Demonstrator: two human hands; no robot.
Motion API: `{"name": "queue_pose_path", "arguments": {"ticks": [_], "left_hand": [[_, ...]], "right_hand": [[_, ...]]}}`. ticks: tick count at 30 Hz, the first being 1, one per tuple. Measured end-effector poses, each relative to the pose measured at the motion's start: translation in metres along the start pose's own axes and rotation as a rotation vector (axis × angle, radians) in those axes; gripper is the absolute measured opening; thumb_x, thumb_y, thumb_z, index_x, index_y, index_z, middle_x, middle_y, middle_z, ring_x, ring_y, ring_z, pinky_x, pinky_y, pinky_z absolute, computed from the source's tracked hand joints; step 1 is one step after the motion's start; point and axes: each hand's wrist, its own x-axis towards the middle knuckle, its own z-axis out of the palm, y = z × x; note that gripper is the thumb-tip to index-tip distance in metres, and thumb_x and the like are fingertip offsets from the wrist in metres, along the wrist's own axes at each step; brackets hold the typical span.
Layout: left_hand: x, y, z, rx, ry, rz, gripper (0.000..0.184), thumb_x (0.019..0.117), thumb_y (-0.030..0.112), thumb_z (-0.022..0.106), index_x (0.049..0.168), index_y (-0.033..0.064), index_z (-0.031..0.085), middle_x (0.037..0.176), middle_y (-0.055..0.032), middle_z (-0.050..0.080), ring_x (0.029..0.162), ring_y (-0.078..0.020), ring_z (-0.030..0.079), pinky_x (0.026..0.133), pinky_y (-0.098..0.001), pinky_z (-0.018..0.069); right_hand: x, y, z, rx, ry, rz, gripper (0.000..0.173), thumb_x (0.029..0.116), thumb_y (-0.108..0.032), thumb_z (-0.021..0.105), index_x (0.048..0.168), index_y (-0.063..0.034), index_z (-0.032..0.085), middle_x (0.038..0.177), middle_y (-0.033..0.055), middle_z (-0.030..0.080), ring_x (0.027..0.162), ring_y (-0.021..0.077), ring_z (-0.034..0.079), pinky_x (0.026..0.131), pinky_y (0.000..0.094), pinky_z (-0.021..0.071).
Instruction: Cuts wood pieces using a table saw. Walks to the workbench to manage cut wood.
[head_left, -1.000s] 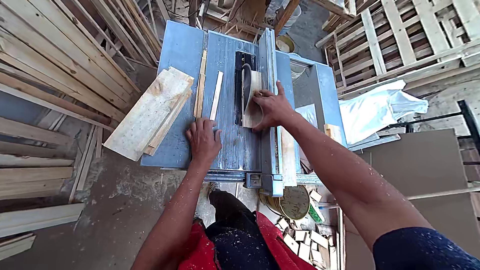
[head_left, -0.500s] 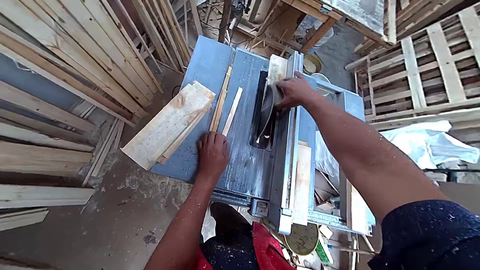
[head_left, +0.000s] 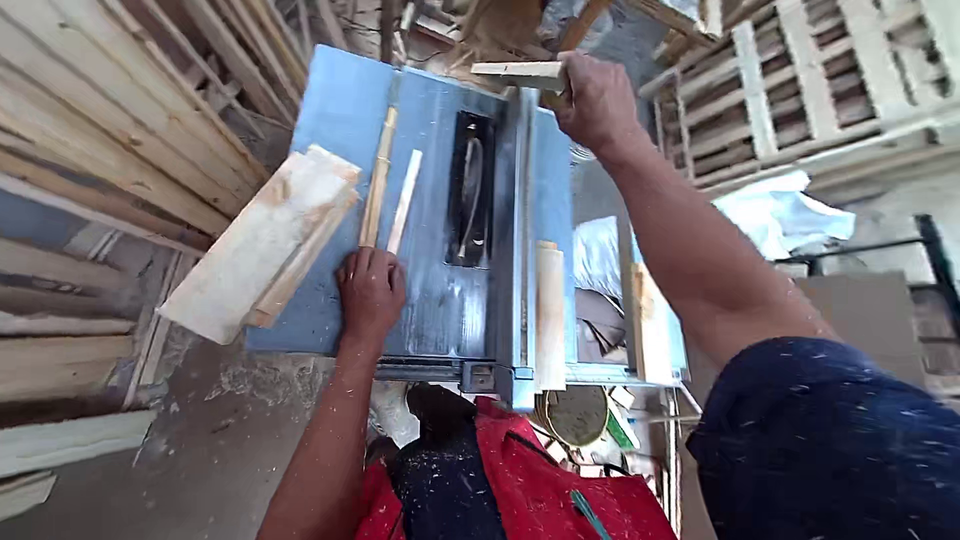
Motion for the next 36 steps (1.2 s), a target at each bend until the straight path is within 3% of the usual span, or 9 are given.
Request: {"name": "queue_pose_path", "arguments": {"ticks": [6, 12, 15, 19, 23, 25, 29, 32, 36], "left_hand": [[-0.034, -0.010, -0.036, -0.018, 0.109, 0.222, 0.024, 0.1002, 0.029, 0.061, 0.108, 0.0098, 0.074, 0.114, -0.0134, 0.069, 0.109, -0.0336, 0.063, 0.094, -0.0548, 0.0488], [-0.076, -0.034, -0.133, 0.122, 0.304, 0.207, 0.029, 0.0985, 0.029, 0.063, 0.106, 0.0027, 0.073, 0.112, -0.0229, 0.067, 0.108, -0.0436, 0.060, 0.097, -0.0617, 0.0420], [-0.068, -0.051, -0.174, 0.231, 0.213, 0.028, 0.046, 0.0947, 0.040, 0.070, 0.122, 0.0037, 0.068, 0.134, -0.0237, 0.060, 0.129, -0.0453, 0.052, 0.107, -0.0637, 0.0416], [-0.033, -0.061, -0.198, 0.249, -0.054, -0.114, 0.085, 0.0797, 0.057, 0.082, 0.143, 0.0071, 0.056, 0.148, -0.0252, 0.049, 0.137, -0.0482, 0.046, 0.109, -0.0697, 0.0393], [-0.011, -0.066, -0.195, 0.250, -0.155, -0.145, 0.089, 0.0731, 0.049, 0.090, 0.143, 0.0065, 0.056, 0.142, -0.0260, 0.052, 0.130, -0.0470, 0.052, 0.104, -0.0672, 0.0453], [-0.008, -0.064, -0.196, 0.228, -0.156, -0.202, 0.101, 0.0665, 0.051, 0.093, 0.147, 0.0082, 0.051, 0.142, -0.0264, 0.053, 0.132, -0.0474, 0.050, 0.108, -0.0675, 0.0423], [-0.034, -0.048, -0.210, -0.039, -0.130, -0.265, 0.098, 0.0691, 0.048, 0.091, 0.150, 0.0128, 0.049, 0.133, -0.0193, 0.063, 0.124, -0.0394, 0.059, 0.103, -0.0648, 0.0476], [-0.086, -0.032, -0.211, -0.765, -0.285, -0.276, 0.058, 0.0960, 0.032, 0.061, 0.148, 0.0102, 0.048, 0.127, -0.0170, 0.068, 0.108, -0.0299, 0.070, 0.089, -0.0509, 0.0603], [-0.144, -0.014, -0.173, -1.372, -0.340, -0.392, 0.048, 0.0995, 0.038, 0.046, 0.139, 0.0107, 0.054, 0.116, -0.0169, 0.072, 0.099, -0.0294, 0.073, 0.083, -0.0492, 0.0628]], "right_hand": [[-0.261, -0.045, -0.033, 0.071, 0.220, 0.201, 0.050, 0.0979, -0.011, 0.058, 0.147, -0.0029, 0.050, 0.133, 0.0253, 0.062, 0.112, 0.0407, 0.067, 0.091, 0.0588, 0.0564], [-0.453, -0.131, 0.024, 0.142, 0.233, 0.133, 0.047, 0.0947, -0.007, 0.061, 0.142, -0.0036, 0.059, 0.151, 0.0157, 0.055, 0.144, 0.0354, 0.048, 0.115, 0.0511, 0.0463], [-0.461, -0.161, 0.043, 0.327, 0.143, 0.102, 0.047, 0.0956, -0.019, 0.058, 0.143, -0.0138, 0.061, 0.154, 0.0034, 0.053, 0.148, 0.0274, 0.043, 0.119, 0.0500, 0.0419], [-0.454, -0.168, 0.059, 0.643, 0.127, 0.627, 0.087, 0.0937, -0.056, 0.058, 0.164, -0.0157, 0.025, 0.163, 0.0135, 0.039, 0.145, 0.0344, 0.044, 0.114, 0.0628, 0.0402], [-0.435, -0.182, 0.069, 0.740, 0.189, 0.776, 0.084, 0.0952, -0.055, 0.058, 0.163, -0.0161, 0.026, 0.153, 0.0220, 0.048, 0.132, 0.0424, 0.055, 0.102, 0.0703, 0.0451], [-0.434, -0.183, 0.059, 0.765, 0.179, 0.785, 0.090, 0.0960, -0.055, 0.058, 0.165, -0.0142, 0.017, 0.160, 0.0188, 0.041, 0.141, 0.0375, 0.049, 0.110, 0.0651, 0.0428], [-0.441, -0.196, 0.032, 0.644, 0.379, 0.712, 0.084, 0.0925, -0.051, 0.064, 0.158, -0.0096, 0.031, 0.159, 0.0176, 0.041, 0.147, 0.0342, 0.040, 0.117, 0.0586, 0.0373], [-0.447, -0.218, 0.014, 0.637, 0.480, 0.644, 0.067, 0.0956, -0.039, 0.064, 0.151, -0.0059, 0.044, 0.151, 0.0193, 0.049, 0.142, 0.0328, 0.046, 0.116, 0.0544, 0.0401], [-0.443, -0.241, 0.017, 0.605, 0.443, 0.401, 0.037, 0.0966, -0.030, 0.062, 0.124, -0.0052, 0.067, 0.130, 0.0115, 0.066, 0.126, 0.0279, 0.059, 0.106, 0.0530, 0.0486]]}}
